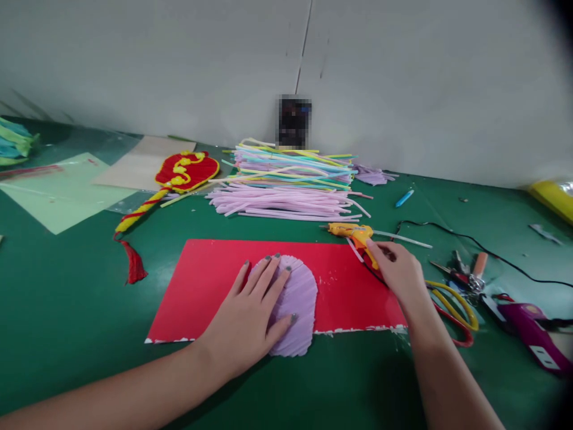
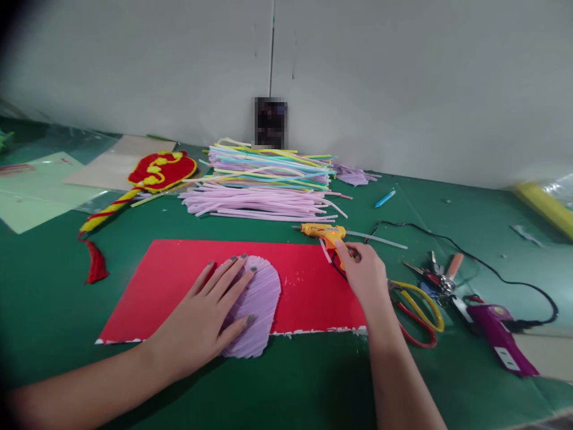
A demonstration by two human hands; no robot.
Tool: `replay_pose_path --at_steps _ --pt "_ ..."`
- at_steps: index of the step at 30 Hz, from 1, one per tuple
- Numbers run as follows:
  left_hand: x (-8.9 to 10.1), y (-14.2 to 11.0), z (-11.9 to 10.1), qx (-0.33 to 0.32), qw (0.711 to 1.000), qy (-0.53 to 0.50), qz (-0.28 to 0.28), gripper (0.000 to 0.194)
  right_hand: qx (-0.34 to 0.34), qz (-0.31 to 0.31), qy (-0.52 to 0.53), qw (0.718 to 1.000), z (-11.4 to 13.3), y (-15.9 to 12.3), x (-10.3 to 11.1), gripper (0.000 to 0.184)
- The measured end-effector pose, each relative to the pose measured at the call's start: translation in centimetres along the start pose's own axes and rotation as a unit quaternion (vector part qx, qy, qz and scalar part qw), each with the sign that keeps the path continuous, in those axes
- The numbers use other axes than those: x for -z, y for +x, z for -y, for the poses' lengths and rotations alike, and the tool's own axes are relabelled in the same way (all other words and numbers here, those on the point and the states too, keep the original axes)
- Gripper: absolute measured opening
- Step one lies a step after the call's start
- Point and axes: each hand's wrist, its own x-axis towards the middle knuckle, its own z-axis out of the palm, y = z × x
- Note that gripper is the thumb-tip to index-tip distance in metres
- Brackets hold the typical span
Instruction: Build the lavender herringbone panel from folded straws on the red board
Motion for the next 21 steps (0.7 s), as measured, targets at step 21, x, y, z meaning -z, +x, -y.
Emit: replay_pose_path --at_steps 21 --pt "0.2 -0.1 -0.2 0.006 1.000 0.013 0.003 0.057 0.038 -0.100 0.087 0.990 2.3 -1.8 0.0 0.045"
